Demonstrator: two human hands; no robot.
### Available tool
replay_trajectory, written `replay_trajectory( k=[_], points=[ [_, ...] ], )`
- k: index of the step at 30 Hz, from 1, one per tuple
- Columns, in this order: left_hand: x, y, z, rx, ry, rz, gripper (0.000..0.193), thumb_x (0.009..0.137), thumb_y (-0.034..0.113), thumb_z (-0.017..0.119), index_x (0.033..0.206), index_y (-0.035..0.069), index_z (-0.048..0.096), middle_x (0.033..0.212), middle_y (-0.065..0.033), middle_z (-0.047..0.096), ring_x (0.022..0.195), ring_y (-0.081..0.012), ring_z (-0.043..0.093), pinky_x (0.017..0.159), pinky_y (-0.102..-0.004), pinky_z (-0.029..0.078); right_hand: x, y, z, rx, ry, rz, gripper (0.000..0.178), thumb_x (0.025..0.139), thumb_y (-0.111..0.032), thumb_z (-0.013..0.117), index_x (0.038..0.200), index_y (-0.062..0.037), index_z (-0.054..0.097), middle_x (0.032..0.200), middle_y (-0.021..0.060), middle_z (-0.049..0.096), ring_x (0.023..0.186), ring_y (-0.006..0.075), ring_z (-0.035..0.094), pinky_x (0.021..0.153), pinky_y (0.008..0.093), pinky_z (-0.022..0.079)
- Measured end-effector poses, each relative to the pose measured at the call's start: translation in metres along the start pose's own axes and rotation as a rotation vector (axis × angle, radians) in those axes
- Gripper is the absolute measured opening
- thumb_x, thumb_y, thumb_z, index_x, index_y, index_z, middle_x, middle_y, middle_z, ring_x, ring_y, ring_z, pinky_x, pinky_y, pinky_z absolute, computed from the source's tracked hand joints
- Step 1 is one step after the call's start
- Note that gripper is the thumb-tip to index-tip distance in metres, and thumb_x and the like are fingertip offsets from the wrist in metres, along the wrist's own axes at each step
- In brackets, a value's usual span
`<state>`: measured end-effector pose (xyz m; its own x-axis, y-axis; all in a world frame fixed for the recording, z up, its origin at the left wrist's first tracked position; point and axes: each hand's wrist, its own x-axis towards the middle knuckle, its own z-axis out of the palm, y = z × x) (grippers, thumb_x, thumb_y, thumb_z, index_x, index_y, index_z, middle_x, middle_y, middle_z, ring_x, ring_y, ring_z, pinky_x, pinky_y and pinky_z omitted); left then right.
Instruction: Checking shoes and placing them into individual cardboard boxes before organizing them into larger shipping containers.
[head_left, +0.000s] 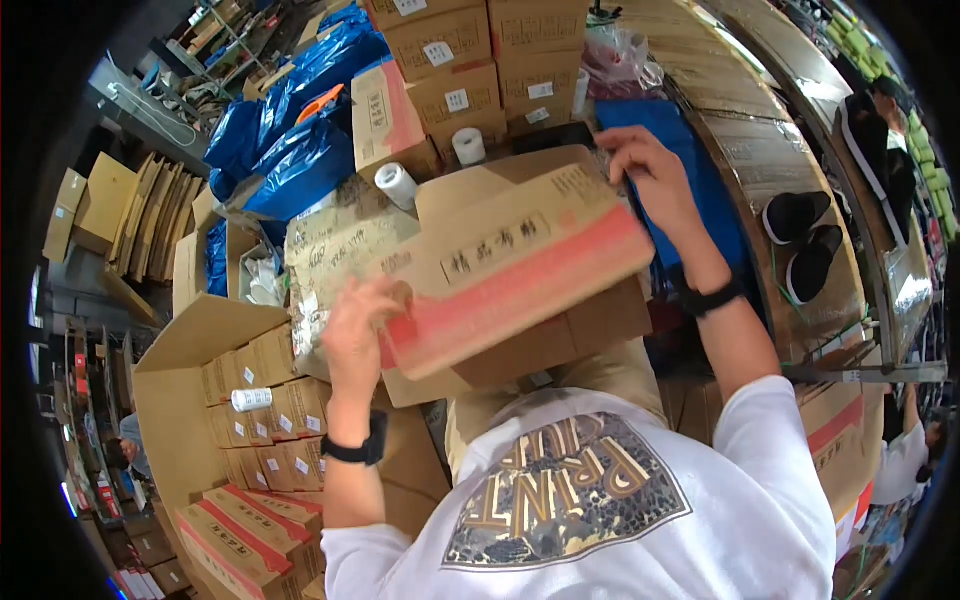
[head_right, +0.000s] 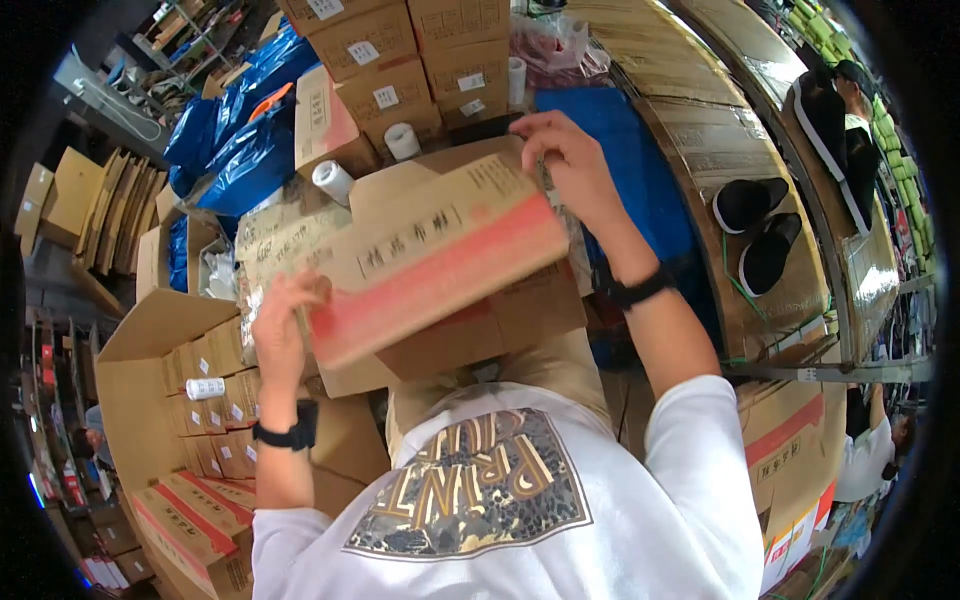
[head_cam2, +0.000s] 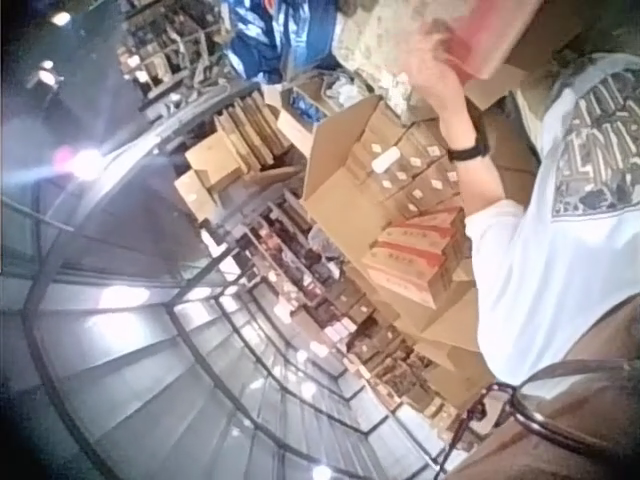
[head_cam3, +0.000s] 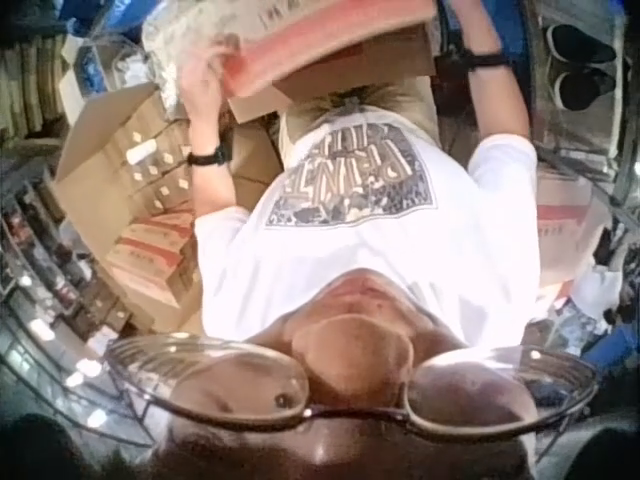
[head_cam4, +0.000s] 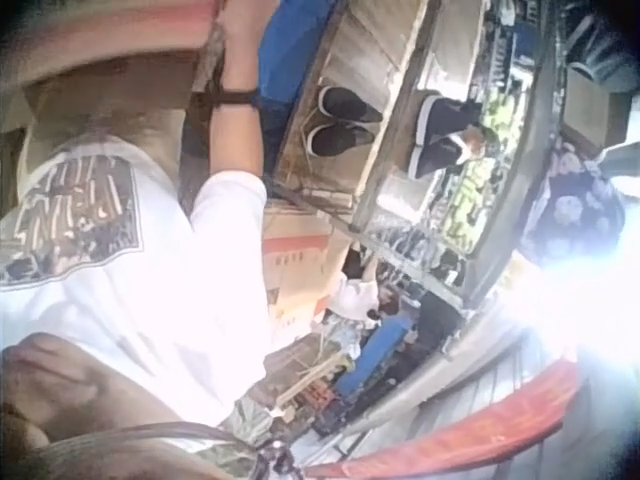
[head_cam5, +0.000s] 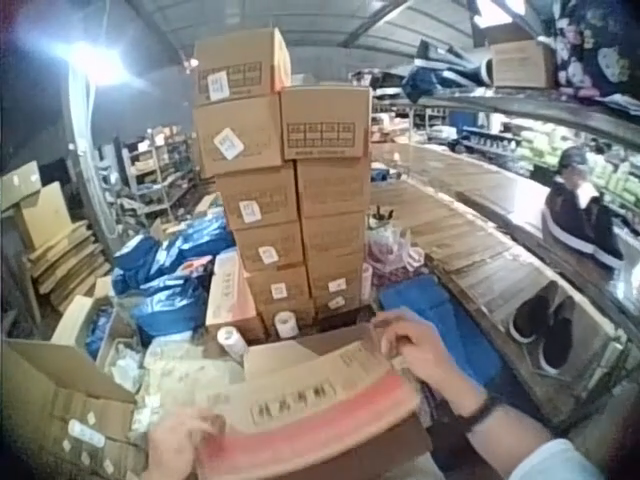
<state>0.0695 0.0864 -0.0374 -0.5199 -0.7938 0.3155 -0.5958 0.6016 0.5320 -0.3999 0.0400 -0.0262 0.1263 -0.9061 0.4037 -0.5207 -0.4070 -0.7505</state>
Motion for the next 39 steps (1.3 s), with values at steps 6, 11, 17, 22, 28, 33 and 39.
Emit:
replay_trajectory(
  k=[6,11,17,22,28,33,39],
  points=[
    [0.05,0.081,-0.036,0.43,-0.213,-0.007,0.083,0.077,0.038,0.076,0.148,0.009,0.044,0.158,-0.021,0.033,0.147,-0.0396,0.028,0.122,-0.0537,0.014,-0.015,-0.075,0.025,-0.495,-0.613,-0.213,0.096,0.082,-0.056,0.07,0.156,-0.0089,0.03,0.165,0.0191,0.015,0.153,0.0373,0.014,0.119,0.0587,0.019],
    [0.059,0.081,-0.022,0.476,-0.386,-0.013,0.102,0.07,0.048,0.08,0.152,0.007,0.036,0.153,-0.03,0.033,0.143,-0.0485,0.029,0.121,-0.0534,0.02,-0.032,-0.067,0.038,-0.713,-0.424,-0.399,0.087,0.079,-0.053,0.074,0.149,-0.0102,0.043,0.157,0.0145,0.037,0.147,0.0327,0.03,0.114,0.0595,0.031],
    [0.022,0.077,-0.019,0.585,-0.489,0.168,0.083,0.084,0.043,0.069,0.152,0.006,0.037,0.152,-0.0287,0.037,0.144,-0.0438,0.032,0.12,-0.0519,0.022,-0.044,-0.066,0.011,-0.516,-0.388,-0.206,0.074,0.083,-0.04,0.072,0.148,-0.0148,0.046,0.153,0.0047,0.044,0.144,0.0276,0.038,0.112,0.0553,0.036],
    [-0.014,0.061,-0.004,0.35,-0.41,0.144,0.076,0.093,0.042,0.06,0.152,0.003,0.034,0.157,-0.0255,0.033,0.147,-0.0403,0.029,0.122,-0.0496,0.018,-0.068,-0.065,-0.003,-0.684,-0.324,-0.319,0.068,0.092,-0.048,0.062,0.148,-0.0143,0.044,0.151,0.0082,0.047,0.14,0.0307,0.042,0.112,0.0639,0.03],
    [-0.016,-0.005,0.06,-0.864,-0.221,-0.643,0.075,0.099,0.037,0.058,0.157,0.004,0.024,0.163,-0.0167,0.021,0.152,-0.0281,0.016,0.122,-0.042,0.015,-0.078,-0.047,0.038,0.706,0.058,0.401,0.059,0.098,-0.029,0.063,0.147,-0.0021,0.043,0.144,0.0123,0.052,0.132,0.0225,0.049,0.114,0.0393,0.034],
    [0.037,0.137,0.01,-1.243,0.282,-0.252,0.105,0.087,0.031,0.072,0.16,0.009,0.0,0.156,-0.0116,0.031,0.141,-0.0269,0.036,0.116,-0.0436,0.032,-0.06,-0.144,-0.039,0.765,0.476,-0.089,0.077,0.089,-0.02,0.075,0.151,-0.0004,0.033,0.151,0.0122,0.043,0.134,0.0237,0.047,0.114,0.0386,0.034],
    [0.1,0.212,0.02,-1.113,0.433,0.185,0.115,0.081,0.038,0.078,0.16,0.009,-0.001,0.16,-0.0158,0.017,0.145,-0.0265,0.031,0.117,-0.0443,0.03,-0.046,-0.171,0.002,0.963,0.569,-0.235,0.076,0.091,-0.04,0.068,0.151,-0.0063,0.036,0.148,0.0118,0.048,0.132,0.0272,0.05,0.11,0.0414,0.042]
  ],
)
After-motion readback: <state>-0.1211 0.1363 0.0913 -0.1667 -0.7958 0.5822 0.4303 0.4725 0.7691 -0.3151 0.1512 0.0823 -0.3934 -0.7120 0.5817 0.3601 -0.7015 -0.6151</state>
